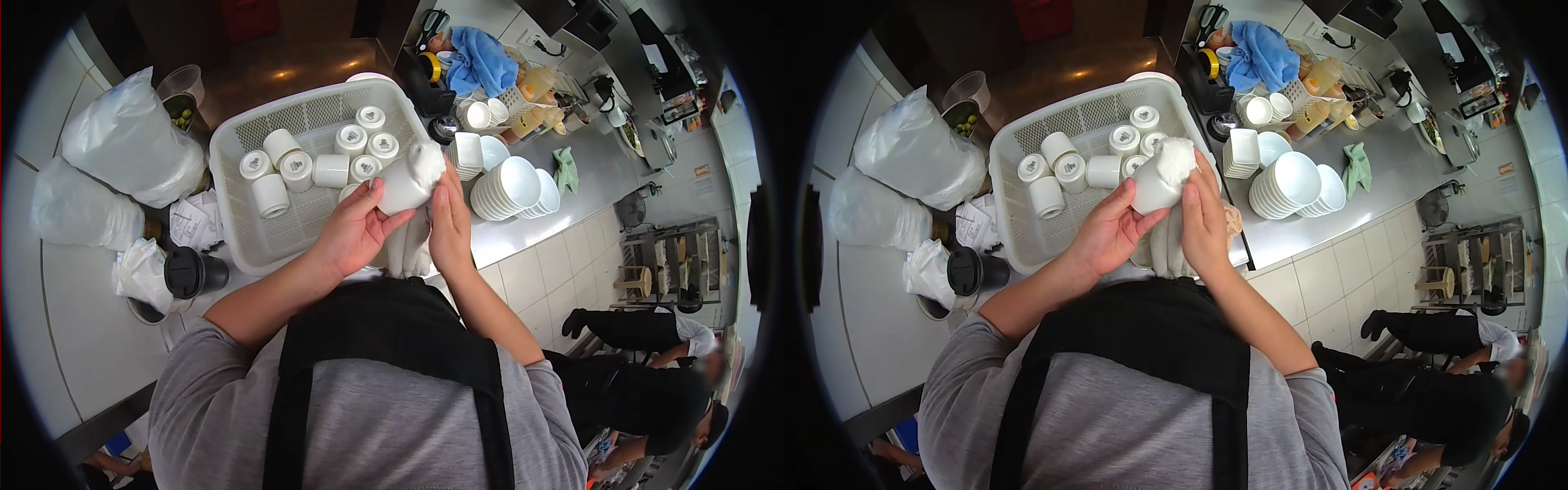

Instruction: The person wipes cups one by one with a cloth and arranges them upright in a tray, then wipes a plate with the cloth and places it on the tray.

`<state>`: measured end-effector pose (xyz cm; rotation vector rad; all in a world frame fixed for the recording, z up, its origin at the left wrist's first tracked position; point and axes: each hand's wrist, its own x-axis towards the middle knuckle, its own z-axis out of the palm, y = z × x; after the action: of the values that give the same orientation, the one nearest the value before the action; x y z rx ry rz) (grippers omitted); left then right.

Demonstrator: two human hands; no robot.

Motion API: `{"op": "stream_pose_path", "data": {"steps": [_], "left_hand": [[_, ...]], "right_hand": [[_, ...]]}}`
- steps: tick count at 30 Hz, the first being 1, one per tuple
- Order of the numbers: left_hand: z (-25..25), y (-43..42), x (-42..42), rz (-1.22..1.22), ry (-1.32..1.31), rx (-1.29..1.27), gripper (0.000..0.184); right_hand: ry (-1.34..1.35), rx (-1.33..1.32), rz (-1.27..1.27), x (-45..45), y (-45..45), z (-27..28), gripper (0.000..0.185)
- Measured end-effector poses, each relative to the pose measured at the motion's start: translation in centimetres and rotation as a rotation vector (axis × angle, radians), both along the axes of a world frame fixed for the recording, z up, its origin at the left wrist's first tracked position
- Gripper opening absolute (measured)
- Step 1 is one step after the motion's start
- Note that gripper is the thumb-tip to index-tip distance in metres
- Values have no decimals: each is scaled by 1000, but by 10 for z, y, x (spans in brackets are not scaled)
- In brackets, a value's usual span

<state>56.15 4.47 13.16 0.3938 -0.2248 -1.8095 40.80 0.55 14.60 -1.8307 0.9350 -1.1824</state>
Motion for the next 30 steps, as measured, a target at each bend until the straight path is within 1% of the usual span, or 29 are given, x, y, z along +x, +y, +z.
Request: {"op": "stream_pose_path", "data": {"steps": [1, 2, 3, 5, 7, 9, 11, 12, 13, 14, 15, 17, 18, 19, 21, 22, 23, 24, 25, 26, 27, 28, 29, 30], "left_hand": [[1, 0, -1, 15, 44, 1, 30], [-2, 0, -2, 16, 46, 1, 30], [-6, -1, -3, 19, 38, 5, 30], [-9, 0, -2, 20, 31, 7, 31], [-9, 1, 3, -66, -70, -94, 31], [-8, 6, 2, -79, -72, -96, 31], [1, 10, 2, -100, 3, -44, 31], [10, 13, -1, -98, 3, -46, 31], [19, 15, -7, -51, -60, -31, 30], [23, 18, -10, -1, -122, -16, 29], [19, 20, -7, 10, -119, -16, 29], [8, 25, 2, -86, -1027, -356, 28], [13, 28, 4, -124, -1176, -309, 29], [6, 31, 8, -98, -1181, -296, 29], [-16, 43, 24, 284, -1889, -804, 21], [-18, 47, 33, 394, -1906, -932, 20], [-18, 53, 45, 413, -1923, -911, 20], [-17, 64, 57, 272, -1916, -957, 21], [-19, 76, 66, 127, -1899, -1002, 21], [-22, 87, 72, -1, -1790, -1010, 18], [-24, 96, 72, 7, -1796, -996, 18], [-26, 104, 71, -40, -1790, -975, 16], [-28, 112, 72, -93, -1781, -951, 14], [-36, 116, 73, -98, -1812, -973, 13]], "right_hand": [[98, -257, -37, 1, 2, 0, 44], [208, -400, -93, 3, 10, 1, 35], [209, -400, -92, 2, 10, 2, 35], [466, -759, -56, -1, 10, 5, 34], [501, -808, -20, -6, 10, 15, 33], [616, -884, 72, -8, 6, 26, 34], [608, -858, 71, -3, 0, 33, 33], [455, -611, 21, 3, 0, 32, 34], [302, -365, -25, 7, -2, 30, 35], [231, -346, -22, 7, -8, 24, 35], [232, -348, -11, 5, -5, 20, 35], [-473, 895, 165, 5, 10, 16, 46], [-428, 1038, 86, 11, 19, 27, 60], [-386, 1088, -11, 15, 23, 28, 61], [-154, 1178, 288, -8, 18, 0, 52], [-137, 1176, 317, -11, 16, -2, 52], [135, 941, 283, -12, 14, -3, 45], [387, 699, 239, -14, 12, -4, 39], [392, 702, 254, -17, 10, -5, 39], [618, 140, 196, -18, 3, -4, 39], [803, -433, 125, -20, -2, -5, 41], [879, -487, 97, -22, -8, -9, 47], [876, -486, 115, -26, -16, -18, 47], [915, -482, 156, -31, -27, -30, 47]]}}
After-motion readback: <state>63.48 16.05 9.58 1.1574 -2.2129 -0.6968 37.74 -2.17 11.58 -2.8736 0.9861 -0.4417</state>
